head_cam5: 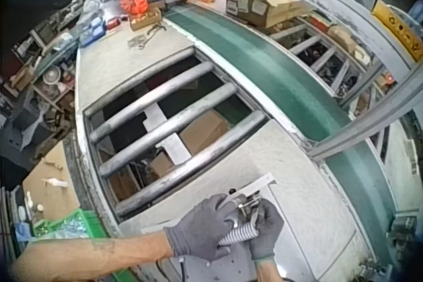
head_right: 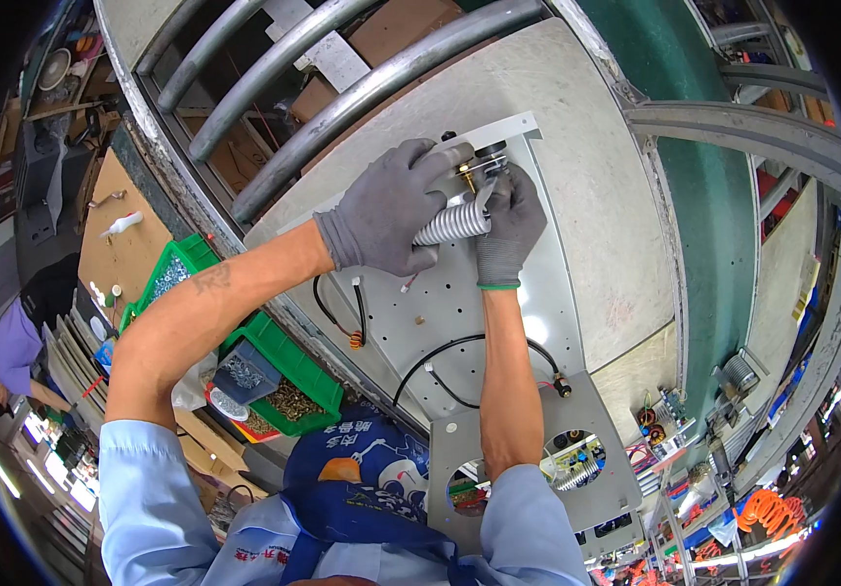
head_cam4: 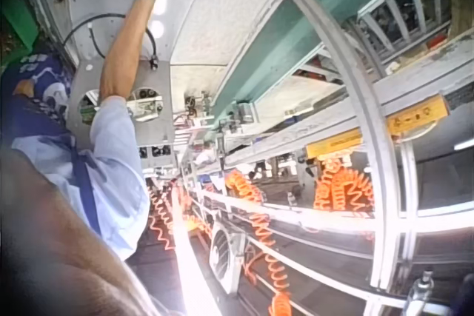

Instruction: Assembling electrical wires and springs onto a metal bracket as part of a solar component.

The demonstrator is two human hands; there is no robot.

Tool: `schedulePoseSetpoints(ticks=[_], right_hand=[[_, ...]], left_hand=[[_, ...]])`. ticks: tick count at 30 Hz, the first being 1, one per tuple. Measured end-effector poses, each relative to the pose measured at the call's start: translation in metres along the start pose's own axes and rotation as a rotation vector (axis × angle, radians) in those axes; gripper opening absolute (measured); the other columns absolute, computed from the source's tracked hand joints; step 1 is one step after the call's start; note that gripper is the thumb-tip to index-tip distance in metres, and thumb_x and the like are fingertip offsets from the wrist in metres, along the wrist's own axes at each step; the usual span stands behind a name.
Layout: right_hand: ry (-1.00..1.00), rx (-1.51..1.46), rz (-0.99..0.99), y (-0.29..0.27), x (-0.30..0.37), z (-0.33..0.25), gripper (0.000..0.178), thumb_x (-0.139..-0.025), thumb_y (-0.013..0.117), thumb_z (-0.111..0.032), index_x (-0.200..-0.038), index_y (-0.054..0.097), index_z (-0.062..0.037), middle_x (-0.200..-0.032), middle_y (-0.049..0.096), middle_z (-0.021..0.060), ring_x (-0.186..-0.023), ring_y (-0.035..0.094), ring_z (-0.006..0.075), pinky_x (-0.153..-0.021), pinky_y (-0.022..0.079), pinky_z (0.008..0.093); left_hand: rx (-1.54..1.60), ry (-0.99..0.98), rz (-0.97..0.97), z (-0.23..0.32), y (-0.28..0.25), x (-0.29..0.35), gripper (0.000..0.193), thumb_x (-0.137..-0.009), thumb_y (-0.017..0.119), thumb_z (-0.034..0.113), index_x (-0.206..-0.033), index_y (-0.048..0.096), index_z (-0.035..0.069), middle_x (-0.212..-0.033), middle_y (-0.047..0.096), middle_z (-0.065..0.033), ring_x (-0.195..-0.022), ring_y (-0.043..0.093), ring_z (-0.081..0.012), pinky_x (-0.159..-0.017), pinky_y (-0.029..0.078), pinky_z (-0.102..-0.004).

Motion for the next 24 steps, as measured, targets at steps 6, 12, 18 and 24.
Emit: schedulePoseSetpoints(ticks=[6,12,18,24], right_hand=[[0.077,-0.055,-0.036,-0.003,0.000,-0.012,0.029,-0.100,0.057,-0.011,-0.120,0.065,0.0093,-0.105,0.071,0.0141,-0.092,0.066,0.0166,-0.083,0.052,0.0294],[0.154,-0.280,0.041,0.003,-0.001,0.006,0.027,-0.099,0.058,-0.006,-0.120,0.066,0.0084,-0.104,0.071,0.0115,-0.090,0.066,0.0143,-0.080,0.054,0.0277],[0.044,-0.190,0.057,0.007,0.000,0.019,0.028,-0.098,0.060,-0.006,-0.122,0.065,0.0069,-0.107,0.073,0.0119,-0.092,0.067,0.0142,-0.083,0.054,0.0282],[-0.060,-0.106,0.019,0.006,0.000,0.023,0.030,-0.098,0.060,-0.008,-0.125,0.064,0.0060,-0.108,0.073,0.0122,-0.096,0.066,0.0141,-0.085,0.053,0.0278]], left_hand=[[-0.011,-0.010,-0.010,0.001,0.000,0.002,0.043,-0.058,0.077,0.031,-0.087,0.070,0.000,-0.138,0.047,-0.0194,-0.120,0.049,-0.0438,-0.087,0.056,-0.0491],[0.022,0.013,0.028,0.002,-0.003,0.000,0.044,-0.058,0.078,0.031,-0.089,0.070,0.000,-0.140,0.046,-0.0195,-0.120,0.049,-0.0441,-0.086,0.056,-0.0498],[-0.011,-0.015,0.005,0.001,0.000,0.001,0.046,-0.058,0.080,0.032,-0.090,0.071,0.000,-0.143,0.045,-0.0195,-0.120,0.049,-0.0434,-0.088,0.056,-0.0491],[-0.005,-0.014,0.014,0.002,0.000,0.001,0.043,-0.058,0.082,0.032,-0.085,0.072,0.000,-0.146,0.044,-0.0186,-0.122,0.048,-0.0423,-0.090,0.055,-0.0479]])
Point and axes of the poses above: each hand's wrist, its own x-axis away from the middle knuckle, its own y-axis out of the palm, z = x × y, the point moved 1 cm from there along -x, towards the middle knuckle
